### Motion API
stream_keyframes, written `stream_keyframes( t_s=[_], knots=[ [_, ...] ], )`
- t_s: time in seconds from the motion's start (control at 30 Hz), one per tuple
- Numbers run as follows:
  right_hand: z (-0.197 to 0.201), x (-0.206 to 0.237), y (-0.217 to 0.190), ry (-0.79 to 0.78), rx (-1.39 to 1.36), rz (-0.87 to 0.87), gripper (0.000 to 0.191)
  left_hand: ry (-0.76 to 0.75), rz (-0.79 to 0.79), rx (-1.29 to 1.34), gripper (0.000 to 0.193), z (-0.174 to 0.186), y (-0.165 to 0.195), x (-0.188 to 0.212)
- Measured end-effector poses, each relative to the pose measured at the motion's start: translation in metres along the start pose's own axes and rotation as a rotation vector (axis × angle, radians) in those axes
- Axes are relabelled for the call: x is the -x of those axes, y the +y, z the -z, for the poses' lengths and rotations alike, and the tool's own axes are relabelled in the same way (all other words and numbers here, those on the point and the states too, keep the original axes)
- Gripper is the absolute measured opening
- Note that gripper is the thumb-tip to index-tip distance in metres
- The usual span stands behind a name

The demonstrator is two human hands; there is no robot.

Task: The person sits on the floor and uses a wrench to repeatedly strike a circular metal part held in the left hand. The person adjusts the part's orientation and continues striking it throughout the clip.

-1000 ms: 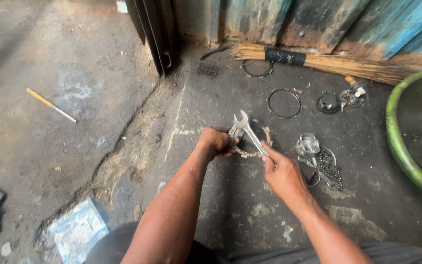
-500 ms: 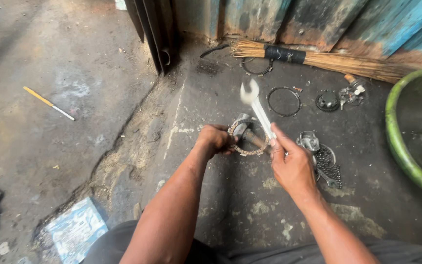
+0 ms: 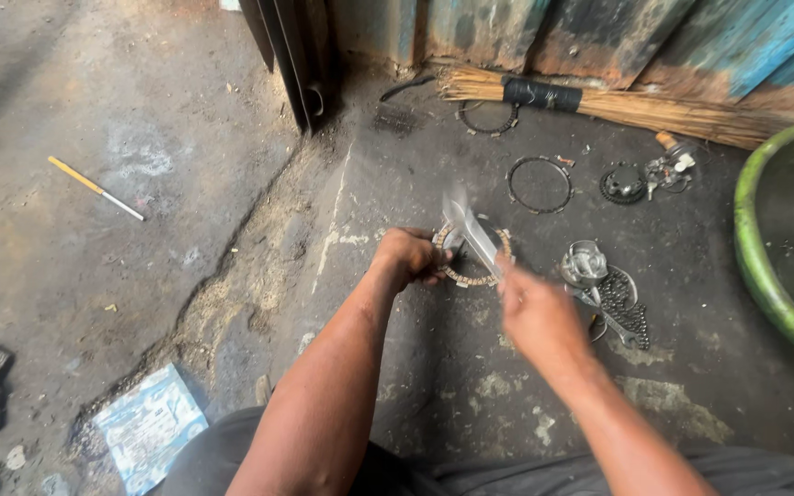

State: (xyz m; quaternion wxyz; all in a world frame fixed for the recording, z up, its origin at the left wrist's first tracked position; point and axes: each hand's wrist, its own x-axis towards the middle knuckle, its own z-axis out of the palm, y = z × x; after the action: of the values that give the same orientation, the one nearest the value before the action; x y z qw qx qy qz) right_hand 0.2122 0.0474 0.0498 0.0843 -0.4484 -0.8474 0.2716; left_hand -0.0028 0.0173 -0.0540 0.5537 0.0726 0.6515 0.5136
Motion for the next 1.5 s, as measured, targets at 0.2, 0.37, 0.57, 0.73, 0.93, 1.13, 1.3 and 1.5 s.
stream_keyframes(
  t_s=[0.2,0.37,0.57,0.73,0.93,1.13,1.3,1.5],
  knots=[
    [0.001,-0.001,0.0,0.202,-0.088,0.157,0.039,-0.008,-0.025,0.0,0.051,0.001,0.002,-0.001],
    [-0.007,-0.004,0.001,0.122,0.01,0.139,0.043,-0.018,-0.031,-0.011,0.048,0.002,0.001,-0.001],
    [-0.002,-0.002,0.001,0.332,-0.089,0.434,0.039,-0.015,-0.048,-0.029,0.046,0.002,-0.002,-0.003],
    [-0.002,0.001,-0.005,-0.069,0.085,-0.103,0.045,-0.016,-0.056,-0.001,0.045,0.002,-0.005,-0.006],
    [-0.007,-0.003,0.005,0.216,-0.077,0.245,0.042,-0.015,-0.048,-0.004,0.044,0.001,-0.005,-0.008],
    [-0.01,-0.012,0.009,0.185,-0.081,0.221,0.04,0.034,-0.042,-0.066,0.049,-0.001,-0.002,-0.009],
    [-0.01,-0.007,0.016,0.179,-0.15,-0.058,0.046,0.022,-0.048,-0.025,0.05,-0.001,-0.006,-0.01],
    [-0.01,-0.009,0.021,0.257,-0.122,0.426,0.044,0.048,-0.027,-0.027,0.049,-0.003,-0.003,-0.006]
  ],
)
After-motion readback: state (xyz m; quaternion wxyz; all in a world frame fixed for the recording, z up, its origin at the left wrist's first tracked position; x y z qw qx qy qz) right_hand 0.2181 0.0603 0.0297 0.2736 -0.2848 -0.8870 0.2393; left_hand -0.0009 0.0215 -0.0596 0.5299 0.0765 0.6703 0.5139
